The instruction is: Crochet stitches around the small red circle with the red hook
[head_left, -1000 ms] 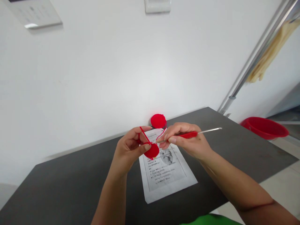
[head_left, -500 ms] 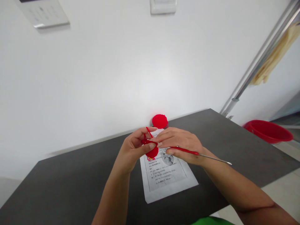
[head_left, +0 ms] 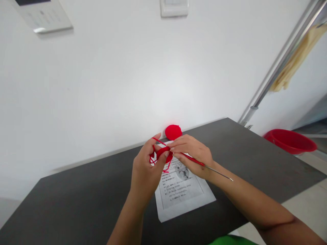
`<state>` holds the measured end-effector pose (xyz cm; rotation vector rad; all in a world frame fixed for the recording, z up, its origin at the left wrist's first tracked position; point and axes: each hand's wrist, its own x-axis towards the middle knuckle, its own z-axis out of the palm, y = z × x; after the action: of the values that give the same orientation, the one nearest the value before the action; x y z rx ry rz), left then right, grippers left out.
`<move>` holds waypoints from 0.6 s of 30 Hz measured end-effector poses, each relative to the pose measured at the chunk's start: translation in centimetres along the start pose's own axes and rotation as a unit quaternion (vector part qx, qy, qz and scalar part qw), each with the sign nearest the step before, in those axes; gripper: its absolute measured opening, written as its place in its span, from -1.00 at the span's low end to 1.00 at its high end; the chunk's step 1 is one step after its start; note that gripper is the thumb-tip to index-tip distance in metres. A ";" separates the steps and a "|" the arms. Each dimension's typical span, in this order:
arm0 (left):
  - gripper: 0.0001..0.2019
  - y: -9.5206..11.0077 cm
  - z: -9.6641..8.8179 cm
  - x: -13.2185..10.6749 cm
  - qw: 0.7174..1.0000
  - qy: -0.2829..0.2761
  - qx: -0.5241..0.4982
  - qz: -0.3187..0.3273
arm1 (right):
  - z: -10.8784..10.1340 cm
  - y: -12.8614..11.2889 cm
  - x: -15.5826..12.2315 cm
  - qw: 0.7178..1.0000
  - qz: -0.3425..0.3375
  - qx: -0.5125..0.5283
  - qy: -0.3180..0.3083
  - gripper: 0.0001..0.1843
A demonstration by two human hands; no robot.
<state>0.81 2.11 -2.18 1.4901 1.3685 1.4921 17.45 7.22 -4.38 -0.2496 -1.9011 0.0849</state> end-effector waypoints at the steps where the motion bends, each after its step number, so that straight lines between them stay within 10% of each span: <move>1: -0.58 -0.1 0.3 -0.3 0.999 0.038 0.025 0.025 | 0.2 -0.1 -0.1 1.000 0.010 -0.020 -0.002 -0.90; 6: -0.56 -0.6 0.9 -0.1 0.989 -0.017 -0.141 -0.029 | 1.6 -0.1 -0.7 0.991 -0.046 -0.123 0.020 -0.86; 13: -0.56 -0.7 -1.6 2.2 0.882 -0.252 -0.342 -0.202 | 0.5 -1.2 0.3 0.998 -0.044 -0.024 -0.027 -0.84; 18: -0.60 -0.6 -1.4 2.1 0.838 -0.292 -0.405 -0.219 | -1.1 -1.8 1.1 0.998 -0.040 0.032 -0.036 -0.88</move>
<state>-1.06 3.86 -1.83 0.8684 0.5186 0.9801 17.89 5.68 -2.70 -0.1284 -1.9739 0.1007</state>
